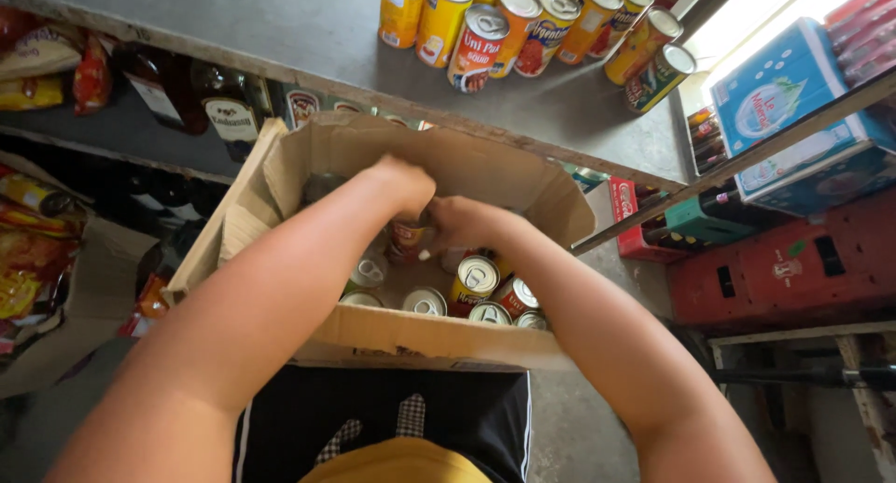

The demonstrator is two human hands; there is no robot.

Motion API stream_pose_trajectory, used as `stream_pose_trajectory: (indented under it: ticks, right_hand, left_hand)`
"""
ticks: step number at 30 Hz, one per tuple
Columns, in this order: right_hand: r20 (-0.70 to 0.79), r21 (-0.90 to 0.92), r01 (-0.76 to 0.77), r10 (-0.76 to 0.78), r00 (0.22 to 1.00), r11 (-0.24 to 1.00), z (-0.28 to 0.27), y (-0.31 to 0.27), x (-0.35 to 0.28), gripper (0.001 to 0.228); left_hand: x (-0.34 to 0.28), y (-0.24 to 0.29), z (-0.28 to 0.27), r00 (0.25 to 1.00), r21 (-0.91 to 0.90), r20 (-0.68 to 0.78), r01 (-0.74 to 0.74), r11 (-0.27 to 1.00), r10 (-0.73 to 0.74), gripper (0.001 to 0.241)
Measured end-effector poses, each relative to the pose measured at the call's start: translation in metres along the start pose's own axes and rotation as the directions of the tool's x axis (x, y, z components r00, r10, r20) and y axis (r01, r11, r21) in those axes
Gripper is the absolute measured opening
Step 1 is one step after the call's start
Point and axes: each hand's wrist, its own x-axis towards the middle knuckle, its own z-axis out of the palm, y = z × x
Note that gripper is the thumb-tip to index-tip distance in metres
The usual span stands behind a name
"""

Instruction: Organizes various canned food items from a cardboard box onto a store shelf.

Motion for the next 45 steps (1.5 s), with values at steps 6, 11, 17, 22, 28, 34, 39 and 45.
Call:
stream_pose_trajectory:
  ticks: [6, 11, 17, 22, 28, 34, 39, 45]
  right_hand:
    - [-0.121, 0.016, -0.223, 0.223, 0.967, 0.975, 0.011, -0.019, 0.002, 0.079]
    - [-0.187, 0.155, -0.090, 0.119, 0.975, 0.984, 0.019, -0.008, 0.010, 0.083]
    - [-0.173, 0.034, -0.190, 0.194, 0.966, 0.981, 0.007, -0.030, 0.005, 0.076]
    - [-0.049, -0.176, -0.355, 0.352, 0.935, 0.918, -0.023, -0.055, -0.001, 0.056]
    - [-0.423, -0.061, -0.215, 0.170, 0.890, 0.975, -0.077, -0.075, -0.031, 0.066]
    - [-0.898, -0.103, -0.079, -0.059, 0.436, 0.992, -0.102, -0.071, -0.044, 0.065]
    - [-0.975, 0.177, 0.151, 0.153, 0.159, 0.973, -0.103, -0.065, -0.045, 0.054]
    - [-0.952, 0.293, 0.356, 0.240, 0.188, 0.887, -0.104, -0.055, -0.037, 0.063]
  left_hand:
    - [-0.019, 0.004, -0.019, 0.951, -0.139, 0.305, 0.096, 0.986, -0.050, 0.047]
    - [0.001, -0.010, 0.002, 0.966, -0.158, 0.253, 0.089, 0.983, -0.047, 0.047]
    - [-0.004, -0.009, 0.000, 0.959, -0.227, 0.280, 0.120, 0.966, -0.053, 0.046]
    - [-0.006, -0.007, -0.008, 0.923, -0.198, 0.384, 0.103, 0.975, -0.020, 0.041]
    - [0.005, -0.029, -0.006, 0.997, -0.314, -0.031, 0.061, 0.948, -0.075, 0.097]
    - [-0.057, -0.008, -0.076, 0.826, -0.679, -0.516, -0.233, 0.696, -0.227, 0.075]
    - [-0.049, 0.007, -0.081, 0.399, -0.454, -0.886, -0.648, 0.612, -0.235, 0.080]
    - [-0.074, 0.015, -0.099, 0.671, -0.680, -0.655, -0.322, 0.659, -0.348, 0.071]
